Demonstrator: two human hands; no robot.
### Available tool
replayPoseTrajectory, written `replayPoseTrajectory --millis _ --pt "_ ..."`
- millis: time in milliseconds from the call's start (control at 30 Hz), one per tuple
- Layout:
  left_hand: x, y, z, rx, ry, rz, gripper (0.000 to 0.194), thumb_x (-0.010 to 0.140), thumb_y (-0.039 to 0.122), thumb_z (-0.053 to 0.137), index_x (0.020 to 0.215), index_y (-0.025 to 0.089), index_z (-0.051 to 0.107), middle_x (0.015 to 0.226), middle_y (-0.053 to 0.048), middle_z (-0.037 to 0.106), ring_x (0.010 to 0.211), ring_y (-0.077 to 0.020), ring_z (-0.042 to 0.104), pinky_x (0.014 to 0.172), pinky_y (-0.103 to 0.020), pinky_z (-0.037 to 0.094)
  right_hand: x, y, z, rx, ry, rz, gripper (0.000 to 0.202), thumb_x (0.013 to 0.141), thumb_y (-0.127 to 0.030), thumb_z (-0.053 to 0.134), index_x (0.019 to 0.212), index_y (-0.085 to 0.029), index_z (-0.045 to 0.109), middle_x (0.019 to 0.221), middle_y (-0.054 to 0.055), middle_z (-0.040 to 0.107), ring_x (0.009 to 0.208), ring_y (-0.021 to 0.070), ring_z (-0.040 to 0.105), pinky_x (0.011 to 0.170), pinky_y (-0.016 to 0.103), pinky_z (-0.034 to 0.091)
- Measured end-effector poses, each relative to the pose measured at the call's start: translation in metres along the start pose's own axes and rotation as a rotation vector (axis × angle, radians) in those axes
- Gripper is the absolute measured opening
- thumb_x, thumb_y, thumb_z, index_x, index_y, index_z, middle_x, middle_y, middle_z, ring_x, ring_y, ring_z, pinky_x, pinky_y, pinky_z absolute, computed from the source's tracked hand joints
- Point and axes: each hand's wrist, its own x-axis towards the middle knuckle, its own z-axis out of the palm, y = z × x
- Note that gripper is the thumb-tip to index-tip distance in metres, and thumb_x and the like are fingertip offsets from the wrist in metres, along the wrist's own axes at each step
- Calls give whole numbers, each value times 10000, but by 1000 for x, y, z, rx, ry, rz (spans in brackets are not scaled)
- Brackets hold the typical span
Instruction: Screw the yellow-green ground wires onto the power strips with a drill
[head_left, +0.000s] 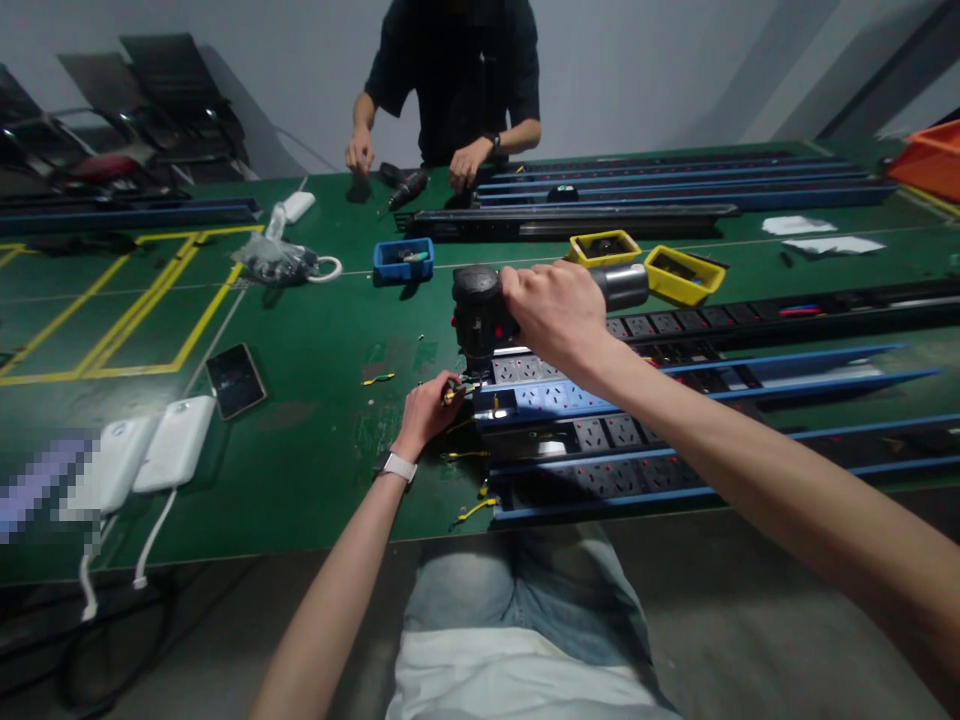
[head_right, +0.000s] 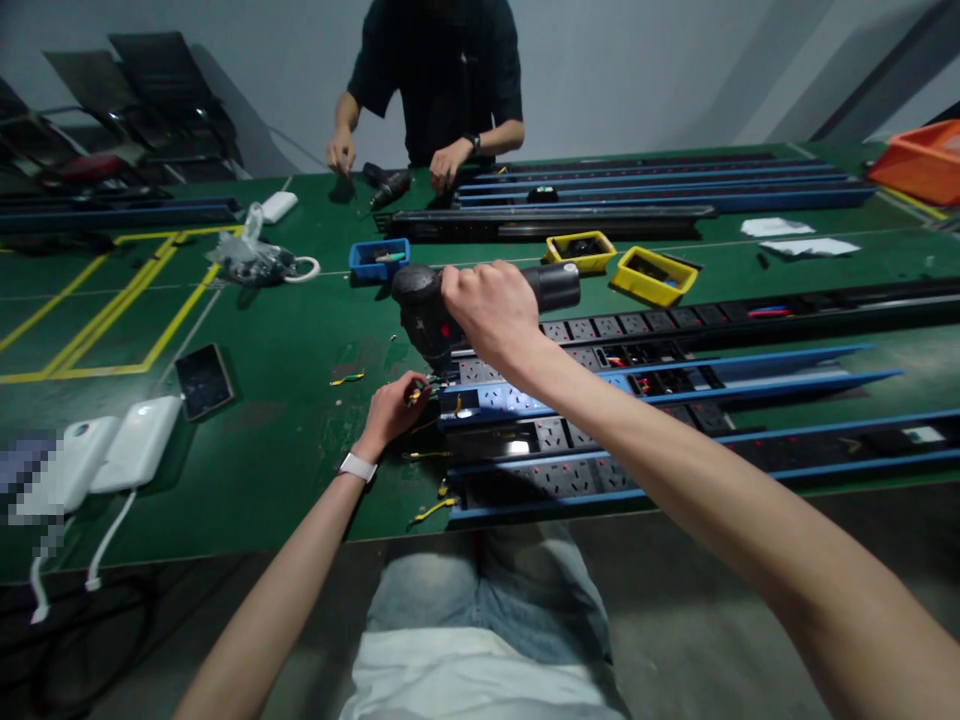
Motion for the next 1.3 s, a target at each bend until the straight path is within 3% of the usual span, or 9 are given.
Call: replayPoseTrajectory --millis 167,633,1300 --pt "2 -3 3 -75 10 21 236 941 431 562 1027 225 638 994 -48 710 818 -158 645 679 -226 411 1 0 -1 6 -6 10 279 851 -115 407 1059 -121 593 958 149 716 861 234 659 671 320 249" --pt "3 -7 6 -71 17 12 233 940 428 575 996 220 664 1018 -53 714 879 -173 656 734 -238 440 0 0 -1 -12 5 -9 270 836 -150 449 1063 -123 592 954 139 720 877 234 669 674 321 275" --pt "3 -10 10 -22 40 49 221 945 425 562 969 233 670 976 -45 723 861 -182 663 692 -246 422 1 -1 1 -2 9 -7 285 869 -106 358 1036 -121 588 945 146 715 877 251 675 664 326 237"
